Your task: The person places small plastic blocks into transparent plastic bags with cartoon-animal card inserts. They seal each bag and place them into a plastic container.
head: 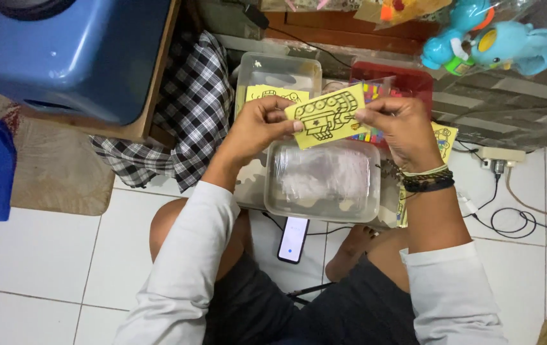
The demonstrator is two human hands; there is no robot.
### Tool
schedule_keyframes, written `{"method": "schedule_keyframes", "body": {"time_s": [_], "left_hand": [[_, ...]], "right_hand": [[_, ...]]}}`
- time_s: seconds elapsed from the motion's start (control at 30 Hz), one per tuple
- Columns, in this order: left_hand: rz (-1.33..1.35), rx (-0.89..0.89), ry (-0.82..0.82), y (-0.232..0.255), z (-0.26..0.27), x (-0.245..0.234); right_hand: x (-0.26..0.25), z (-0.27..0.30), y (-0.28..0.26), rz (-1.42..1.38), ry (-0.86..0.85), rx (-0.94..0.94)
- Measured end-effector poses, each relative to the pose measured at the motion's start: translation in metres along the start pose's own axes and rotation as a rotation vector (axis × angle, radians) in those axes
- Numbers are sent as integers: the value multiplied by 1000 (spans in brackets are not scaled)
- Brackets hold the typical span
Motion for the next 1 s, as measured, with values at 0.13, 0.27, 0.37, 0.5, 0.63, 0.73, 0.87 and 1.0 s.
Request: {"method": "schedule_keyframes", "body": {"time_s": [0.13, 0.27, 0.37, 0.5, 0.63, 0.73, 0.87, 1.0], "left_hand": [[256, -87, 121, -14, 1, 7], [299, -69, 197, -28, -4, 4], [268, -46, 187, -33, -4, 0], [239, -27, 174, -20, 0, 5], [241, -16, 169, -4, 3, 11], [259, -20, 183, -1, 3, 10], [297, -27, 219, 7, 2, 10], [282, -28, 225, -9, 2, 7]], "right_hand": [[-4, 1, 2, -163, 69, 56], [-3, -4, 14, -263, 71, 84], [0, -2, 12, -235, 62, 100], [7, 0, 18, -217, 35, 84], [12, -1, 13, -172, -7, 44], [11, -2, 11, -161, -20, 40], [8, -6, 21, -165, -22, 72], [11, -4, 18, -171, -27, 65]]}}
Point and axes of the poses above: each hand's wrist, its own z-axis away from the middle knuckle, its own x-axis out of the palm, y = z × x, the point moved 10 cm from there along -z, towards the middle knuckle, and after that the axes turned 8 degrees about x, right-handed, at the moved point
